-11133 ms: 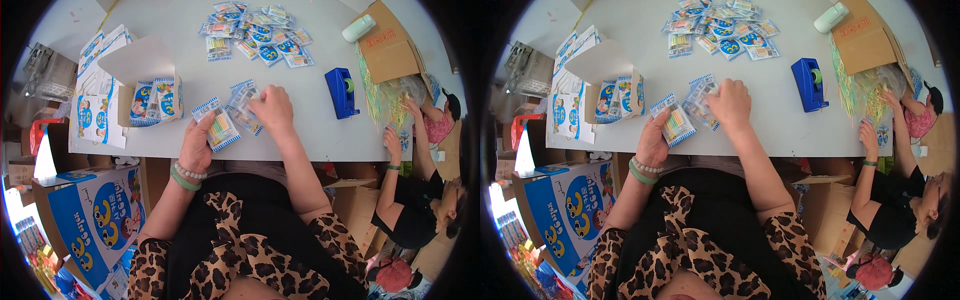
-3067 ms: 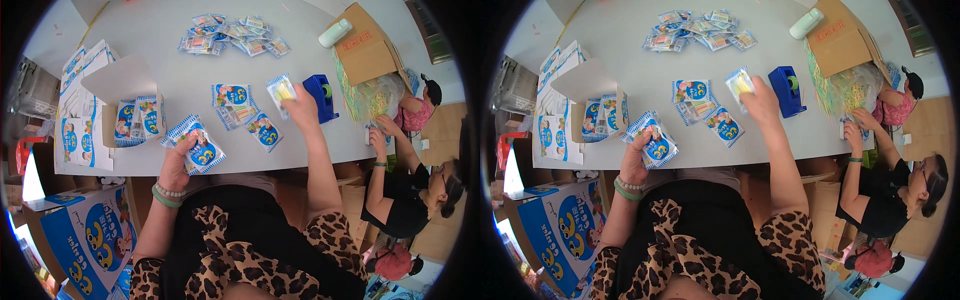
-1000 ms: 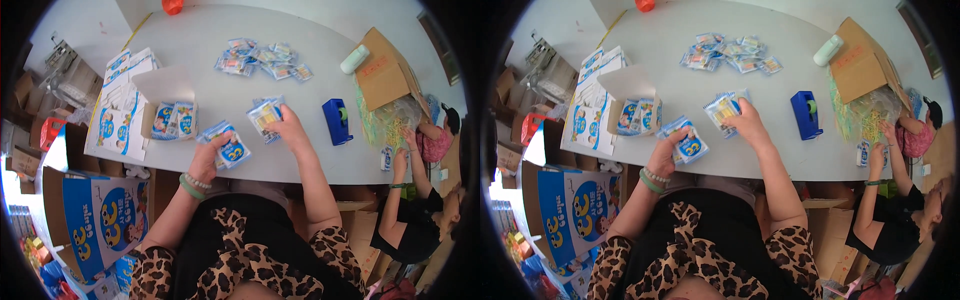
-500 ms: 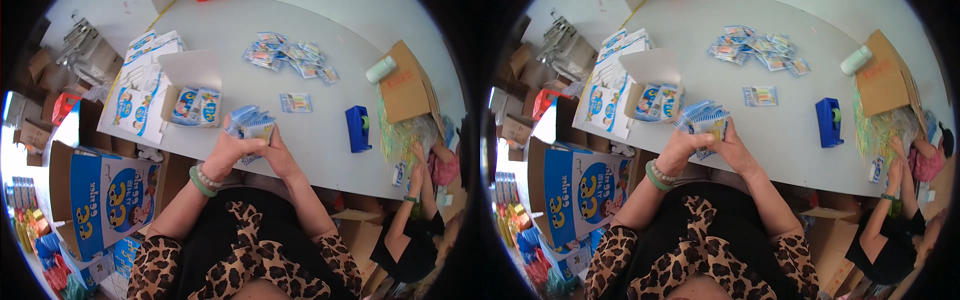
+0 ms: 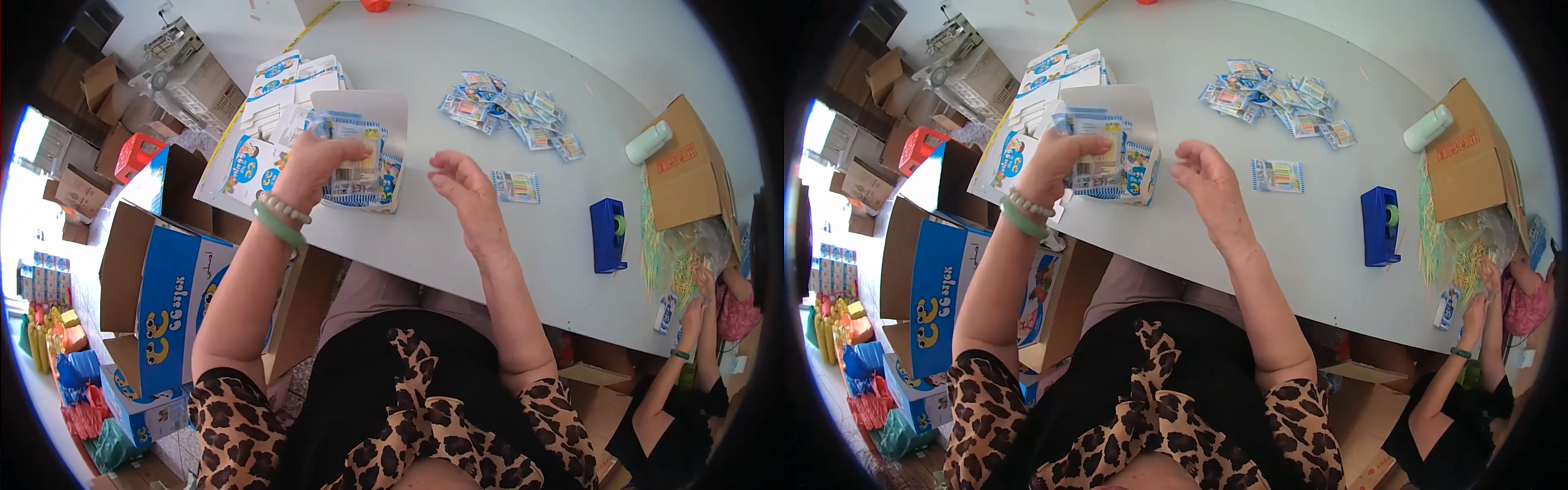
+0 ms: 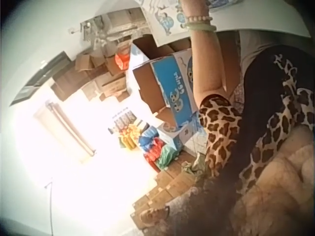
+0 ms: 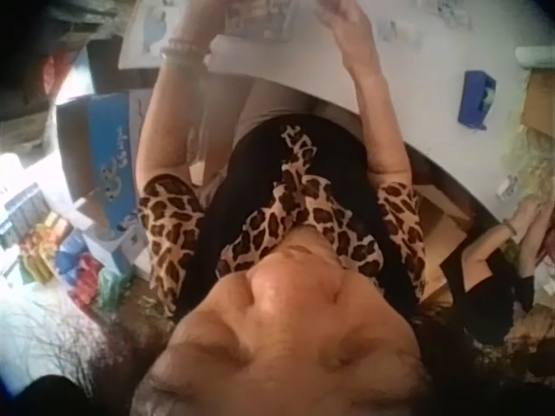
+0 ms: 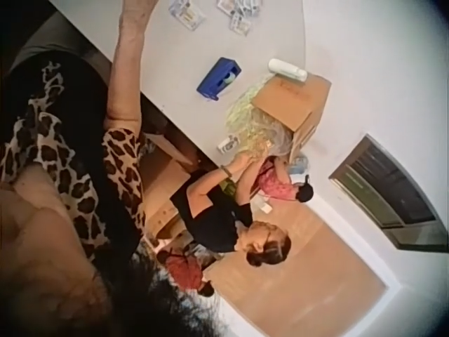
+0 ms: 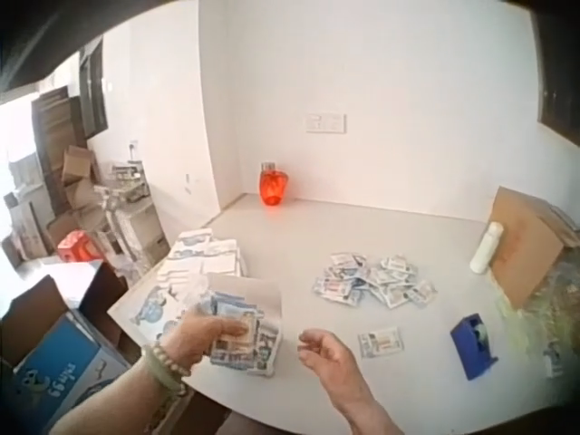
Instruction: Packing small product packets into boxes and then into a larger carton.
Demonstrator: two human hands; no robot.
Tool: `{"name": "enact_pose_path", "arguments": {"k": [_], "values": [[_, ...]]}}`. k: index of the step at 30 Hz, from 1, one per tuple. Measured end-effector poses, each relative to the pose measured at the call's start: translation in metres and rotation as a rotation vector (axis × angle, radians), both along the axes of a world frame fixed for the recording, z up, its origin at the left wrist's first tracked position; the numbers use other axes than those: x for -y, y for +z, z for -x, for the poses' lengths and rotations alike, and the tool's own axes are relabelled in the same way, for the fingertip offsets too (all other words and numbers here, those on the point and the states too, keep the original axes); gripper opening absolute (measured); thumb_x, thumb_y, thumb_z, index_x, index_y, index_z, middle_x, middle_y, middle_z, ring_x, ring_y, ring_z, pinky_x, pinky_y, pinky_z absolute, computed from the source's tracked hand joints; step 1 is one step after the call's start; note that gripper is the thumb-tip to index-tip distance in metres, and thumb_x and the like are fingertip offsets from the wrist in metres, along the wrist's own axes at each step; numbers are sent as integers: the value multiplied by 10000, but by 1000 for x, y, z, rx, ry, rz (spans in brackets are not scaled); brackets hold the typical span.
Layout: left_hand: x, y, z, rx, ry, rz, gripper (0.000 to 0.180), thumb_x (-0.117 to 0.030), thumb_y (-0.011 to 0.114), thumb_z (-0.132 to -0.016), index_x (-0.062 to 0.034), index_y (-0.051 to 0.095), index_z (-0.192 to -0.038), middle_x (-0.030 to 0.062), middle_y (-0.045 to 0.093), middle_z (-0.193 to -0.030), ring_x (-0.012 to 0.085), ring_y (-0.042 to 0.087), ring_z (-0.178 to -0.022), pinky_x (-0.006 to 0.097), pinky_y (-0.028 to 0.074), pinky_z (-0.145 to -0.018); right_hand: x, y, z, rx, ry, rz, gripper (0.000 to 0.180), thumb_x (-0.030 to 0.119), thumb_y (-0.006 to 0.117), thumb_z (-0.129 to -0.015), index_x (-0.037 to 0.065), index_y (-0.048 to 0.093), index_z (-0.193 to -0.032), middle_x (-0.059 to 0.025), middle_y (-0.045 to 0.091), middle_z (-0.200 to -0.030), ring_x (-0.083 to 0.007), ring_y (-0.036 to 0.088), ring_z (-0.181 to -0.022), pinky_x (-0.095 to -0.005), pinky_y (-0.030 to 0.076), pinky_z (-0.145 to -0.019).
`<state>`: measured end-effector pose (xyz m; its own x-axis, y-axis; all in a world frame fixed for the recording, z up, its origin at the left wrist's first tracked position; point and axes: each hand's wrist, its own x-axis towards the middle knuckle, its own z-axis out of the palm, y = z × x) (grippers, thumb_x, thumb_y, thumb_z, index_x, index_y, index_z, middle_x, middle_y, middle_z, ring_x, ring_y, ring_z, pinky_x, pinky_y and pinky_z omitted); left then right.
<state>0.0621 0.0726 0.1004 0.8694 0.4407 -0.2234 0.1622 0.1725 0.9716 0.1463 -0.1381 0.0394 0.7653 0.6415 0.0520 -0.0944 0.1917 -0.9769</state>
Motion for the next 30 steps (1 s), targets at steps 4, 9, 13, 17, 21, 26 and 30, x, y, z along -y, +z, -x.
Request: {"name": "enact_pose_path", "arguments": {"k": [4, 9, 13, 17, 21, 26, 30], "values": [[-18, -44, -16, -98, -69, -193, 505, -140, 726, -715, 82, 546, -1130, 177, 653, -1021, 263, 667, -899, 342, 545, -776, 9, -20, 11, -50, 73, 133, 271, 63, 560, -867, 10, 569, -1132, -46, 582, -1065, -150, 559, -1033, -287, 425, -920], [14, -54, -25, -499, 61, -947, 799, -342, 796, -593, 72, 456, -1186, 216, 653, -975, 323, 660, -906, 381, 529, -786, 17, -30, 9, -80, 43, 173, 243, 52, 563, -859, 2, 584, -1096, -35, 588, -1018, -136, 564, -993, -274, 426, -910], [-2, -73, -17, -438, 117, -1130, 931, -465, 802, -607, 71, 396, -1251, 262, 616, -1040, 365, 623, -1002, 381, 506, -846, 14, -30, 13, 6, 31, 293, 231, 41, 577, -848, 8, 594, -1076, -18, 596, -988, -113, 559, -962, -271, 443, -867], [-3, -53, -2, -219, 182, -882, 892, -464, 757, -699, 91, 370, -1279, 268, 596, -1055, 374, 620, -990, 392, 503, -839, 10, -29, 20, 288, -48, 411, 264, 14, 608, -812, 24, 589, -1074, -52, 615, -995, -134, 572, -956, -297, 476, -808], [11, -50, 12, -160, 257, -1341, 421, -310, 629, -837, -20, 556, -1134, 186, 626, -954, 389, 606, -902, 432, 494, -782, -8, -16, 28, 690, -154, 353, 332, -3, 644, -758, 33, 583, -1082, -106, 619, -1025, -206, 592, -961, -332, 498, -795], [4, -68, 13, -179, -48, -1487, 315, -208, 583, -847, -66, 623, -1126, 107, 624, -1135, 348, 589, -956, 429, 483, -812, -50, 2, 36, 1246, -218, 354, 360, 29, 670, -725, 63, 575, -1070, -110, 611, -1105, -279, 566, -1059, -431, 418, -948], [1, -67, 6, -214, -128, -1506, 278, -190, 547, -866, -68, 634, -1100, 81, 638, -1104, 322, 591, -984, 406, 481, -824, -71, -12, 29, 1308, 20, 591, 354, 31, 666, -730, 72, 580, -1071, -111, 608, -1118, -277, 552, -1095, -444, 362, -1006]]}}
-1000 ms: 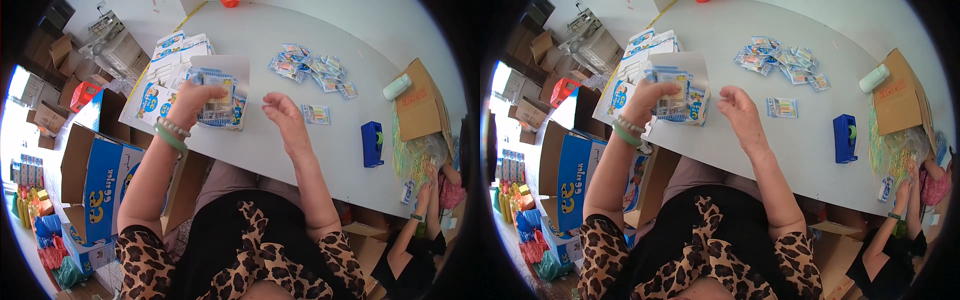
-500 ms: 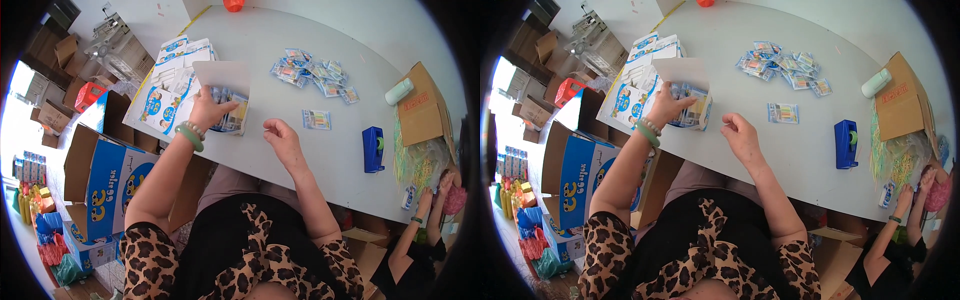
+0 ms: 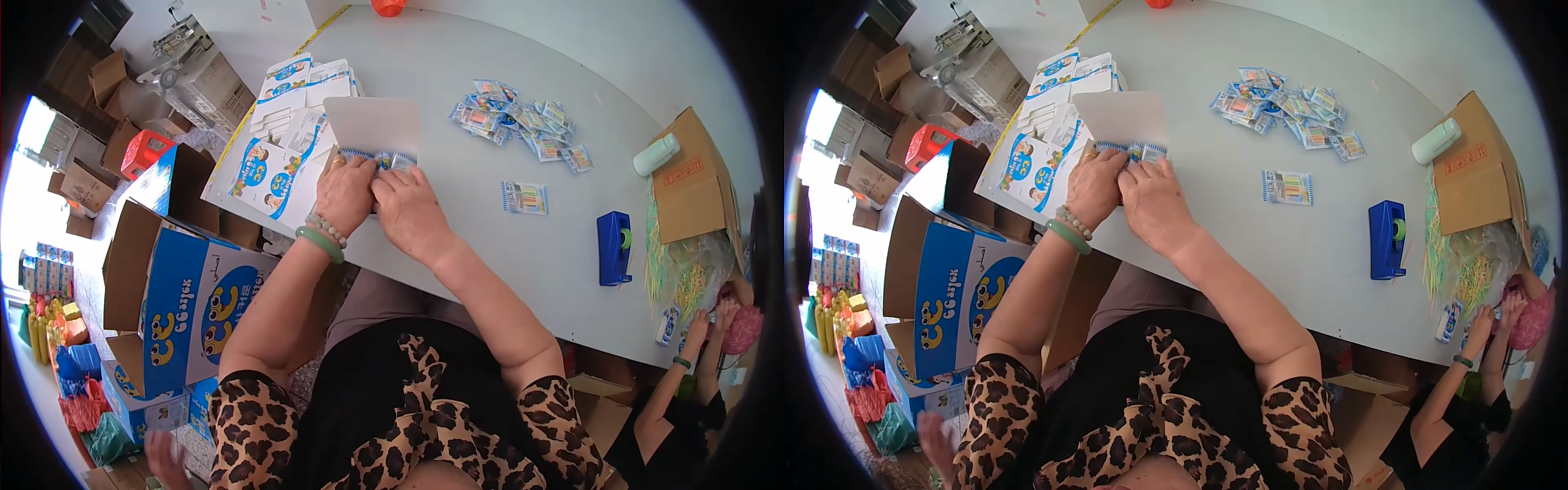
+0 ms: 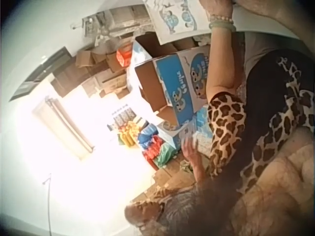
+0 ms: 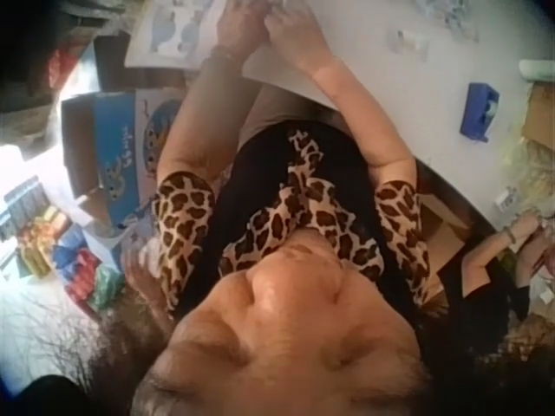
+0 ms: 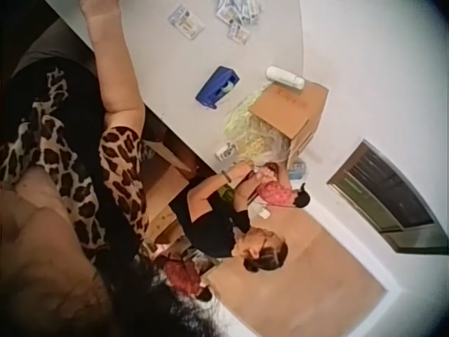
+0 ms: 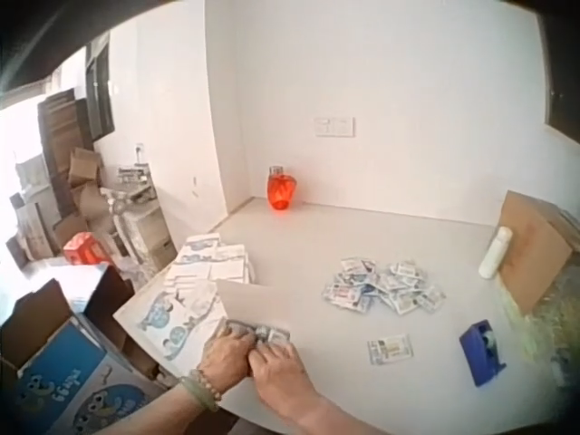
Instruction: Packing small product packets into boxes and then into a larger carton.
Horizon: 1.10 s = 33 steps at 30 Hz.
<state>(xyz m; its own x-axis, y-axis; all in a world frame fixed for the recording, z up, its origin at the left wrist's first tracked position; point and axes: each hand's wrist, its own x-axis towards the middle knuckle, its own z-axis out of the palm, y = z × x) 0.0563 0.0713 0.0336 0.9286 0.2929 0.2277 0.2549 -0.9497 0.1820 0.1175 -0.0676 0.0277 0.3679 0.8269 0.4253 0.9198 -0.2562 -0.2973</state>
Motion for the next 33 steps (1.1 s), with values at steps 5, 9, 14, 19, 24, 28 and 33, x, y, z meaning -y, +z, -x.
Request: {"name": "enact_pose_path", "arguments": {"k": [5, 9, 14, 19, 24, 28, 33], "values": [[-20, -8, 4, 396, 85, 314, 185, -171, 574, -859, -72, 650, -995, 117, 658, -984, 347, 614, -902, 419, 493, -767, 20, -1, -19, -257, -133, -365, 354, 67, 663, -758, 40, 582, -1101, -144, 598, -1176, -302, 564, -1089, -406, 441, -946], [-43, -5, 24, 517, 175, 95, 286, -209, 604, -873, -31, 618, -1096, 122, 671, -984, 288, 643, -872, 361, 501, -754, 37, -18, -32, -586, -392, -323, 386, 124, 636, -840, 13, 532, -1195, -159, 589, -1198, -298, 600, -1041, -365, 477, -896], [-26, -22, 18, 289, 159, 1332, 359, -186, 538, -953, 9, 514, -1254, 79, 625, -1078, 133, 566, -991, 282, 464, -854, 14, -32, -30, -1124, -273, -432, 497, 182, 594, -889, 6, 423, -1321, -153, 536, -1264, -232, 525, -1150, -335, 402, -974], [23, -20, 35, 253, -5, 1446, 407, -108, 522, -950, -31, 429, -1339, 68, 592, -1157, 124, 540, -1053, 273, 431, -921, 51, -31, -35, -1489, -104, -501, 550, 191, 597, -861, -8, 403, -1336, -106, 505, -1290, -194, 436, -1229, -328, 315, -1043], [33, -22, 43, 113, 251, 1568, 329, -265, 465, -983, -32, 511, -1209, 53, 584, -1039, 132, 567, -981, 320, 466, -859, 90, -19, -27, -1460, -167, -461, 579, 102, 608, -800, 26, 415, -1340, -91, 516, -1256, -187, 465, -1184, -336, 324, -1035], [50, -44, 15, 455, -26, 1696, 442, -244, 530, -956, -16, 397, -1311, 80, 577, -1128, 160, 592, -993, 292, 481, -873, 84, -12, -27, -1469, -165, -441, 606, 28, 602, -773, 47, 412, -1348, -89, 524, -1242, -185, 491, -1161, -329, 368, -1004], [49, -39, 8, 303, -100, 1391, 599, -118, 627, -866, -51, 292, -1358, 113, 551, -1181, 196, 589, -1009, 393, 496, -853, 72, -25, -20, -1407, -196, -474, 652, 1, 583, -773, 70, 365, -1383, -99, 521, -1263, -183, 522, -1139, -308, 409, -977]]}}
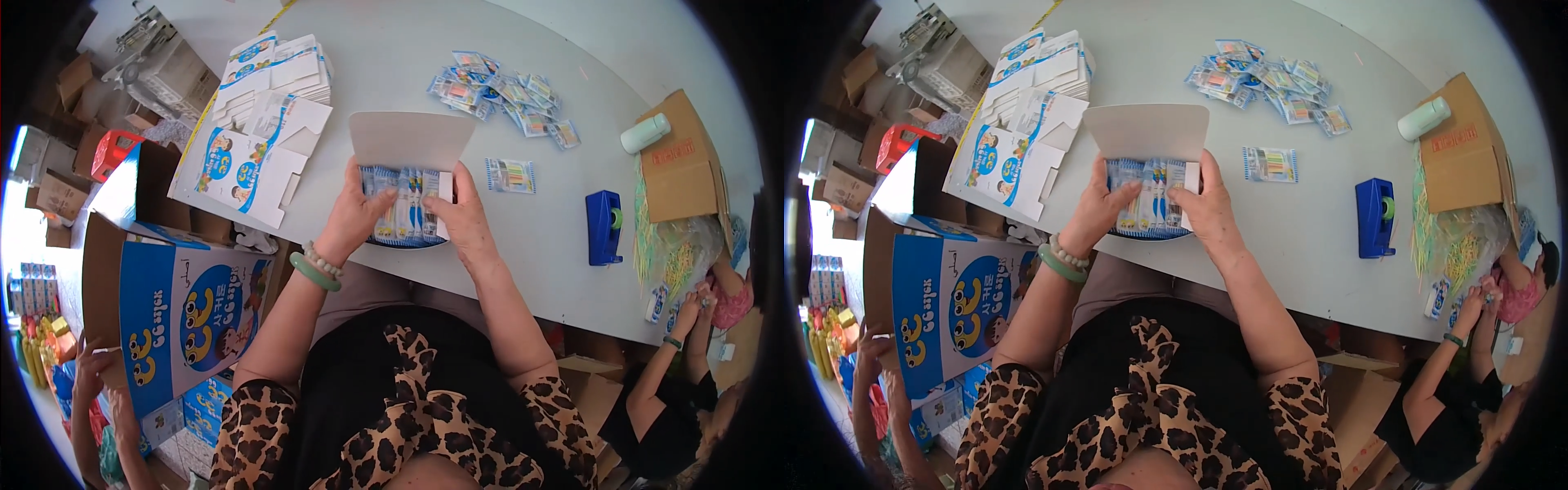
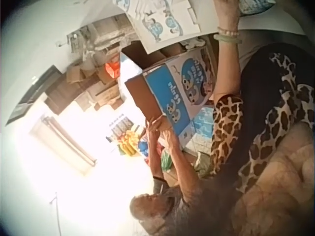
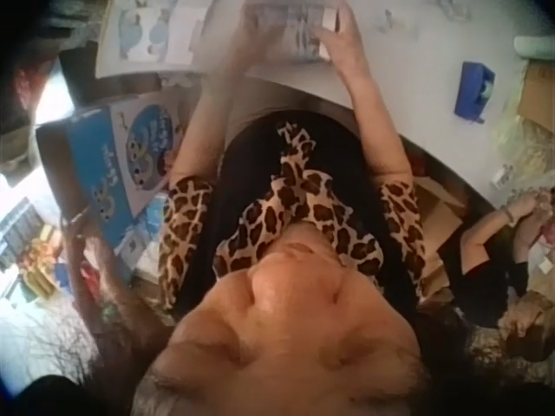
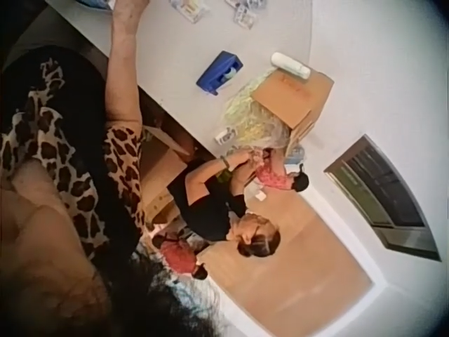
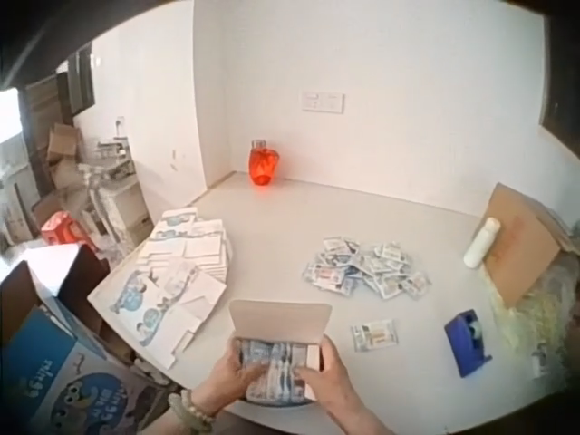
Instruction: Packing small product packets into boxes and then into a larger carton.
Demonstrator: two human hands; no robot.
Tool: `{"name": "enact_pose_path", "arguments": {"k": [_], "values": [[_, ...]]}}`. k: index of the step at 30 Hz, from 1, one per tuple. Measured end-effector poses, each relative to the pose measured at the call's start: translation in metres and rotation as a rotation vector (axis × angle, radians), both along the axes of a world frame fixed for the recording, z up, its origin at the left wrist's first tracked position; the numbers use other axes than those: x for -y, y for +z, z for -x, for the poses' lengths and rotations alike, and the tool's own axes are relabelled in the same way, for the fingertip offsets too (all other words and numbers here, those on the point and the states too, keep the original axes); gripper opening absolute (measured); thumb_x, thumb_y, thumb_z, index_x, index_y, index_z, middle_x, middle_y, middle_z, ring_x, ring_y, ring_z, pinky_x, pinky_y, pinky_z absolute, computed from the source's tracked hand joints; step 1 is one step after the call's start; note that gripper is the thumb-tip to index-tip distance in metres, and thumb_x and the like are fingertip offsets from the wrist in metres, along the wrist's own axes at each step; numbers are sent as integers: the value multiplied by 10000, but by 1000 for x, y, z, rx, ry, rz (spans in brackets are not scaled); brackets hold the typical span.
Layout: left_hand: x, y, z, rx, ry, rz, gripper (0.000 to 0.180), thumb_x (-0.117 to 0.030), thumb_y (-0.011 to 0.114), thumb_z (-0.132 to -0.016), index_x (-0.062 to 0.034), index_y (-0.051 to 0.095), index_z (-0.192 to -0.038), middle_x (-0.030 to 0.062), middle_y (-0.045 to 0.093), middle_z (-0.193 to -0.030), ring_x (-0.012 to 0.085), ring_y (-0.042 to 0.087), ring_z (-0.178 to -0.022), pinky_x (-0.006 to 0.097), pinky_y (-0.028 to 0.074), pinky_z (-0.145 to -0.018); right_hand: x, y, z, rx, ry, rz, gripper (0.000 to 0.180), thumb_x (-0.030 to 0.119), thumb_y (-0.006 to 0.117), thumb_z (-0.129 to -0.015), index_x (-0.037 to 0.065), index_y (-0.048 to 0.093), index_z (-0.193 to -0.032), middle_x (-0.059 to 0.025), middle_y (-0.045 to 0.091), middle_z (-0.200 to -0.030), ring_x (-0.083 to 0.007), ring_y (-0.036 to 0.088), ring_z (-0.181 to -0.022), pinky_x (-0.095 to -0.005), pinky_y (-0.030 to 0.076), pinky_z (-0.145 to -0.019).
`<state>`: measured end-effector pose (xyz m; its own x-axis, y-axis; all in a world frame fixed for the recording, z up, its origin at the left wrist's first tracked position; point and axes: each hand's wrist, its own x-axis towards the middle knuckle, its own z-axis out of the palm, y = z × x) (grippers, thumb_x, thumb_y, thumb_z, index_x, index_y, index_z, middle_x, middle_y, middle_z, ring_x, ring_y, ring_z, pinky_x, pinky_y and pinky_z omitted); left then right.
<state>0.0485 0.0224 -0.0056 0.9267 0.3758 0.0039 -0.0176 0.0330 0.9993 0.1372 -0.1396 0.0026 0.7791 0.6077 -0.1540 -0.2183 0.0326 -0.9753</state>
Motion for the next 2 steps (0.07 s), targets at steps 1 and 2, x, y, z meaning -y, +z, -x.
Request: {"name": "enact_pose_path", "arguments": {"k": [1, 2], "values": [[-2, 0, 1, -142, 32, -97, 662, -142, 654, -850, -79, 268, -1385, 136, 542, -1208, 239, 595, -1012, 391, 488, -874, 0, 0, -1, 0, 21, -51, 670, 2, 583, -773, 75, 345, -1395, -104, 518, -1272, -186, 528, -1140, -305, 414, -979], [-2, 4, 1, -286, 74, -195, 726, -165, 681, -834, -107, 244, -1412, 160, 532, -1234, 282, 602, -1015, 390, 480, -894, -1, 3, -3, -83, 88, -158, 693, 3, 600, -766, 104, 340, -1401, -98, 521, -1269, -212, 501, -1207, -328, 390, -1033]]}}
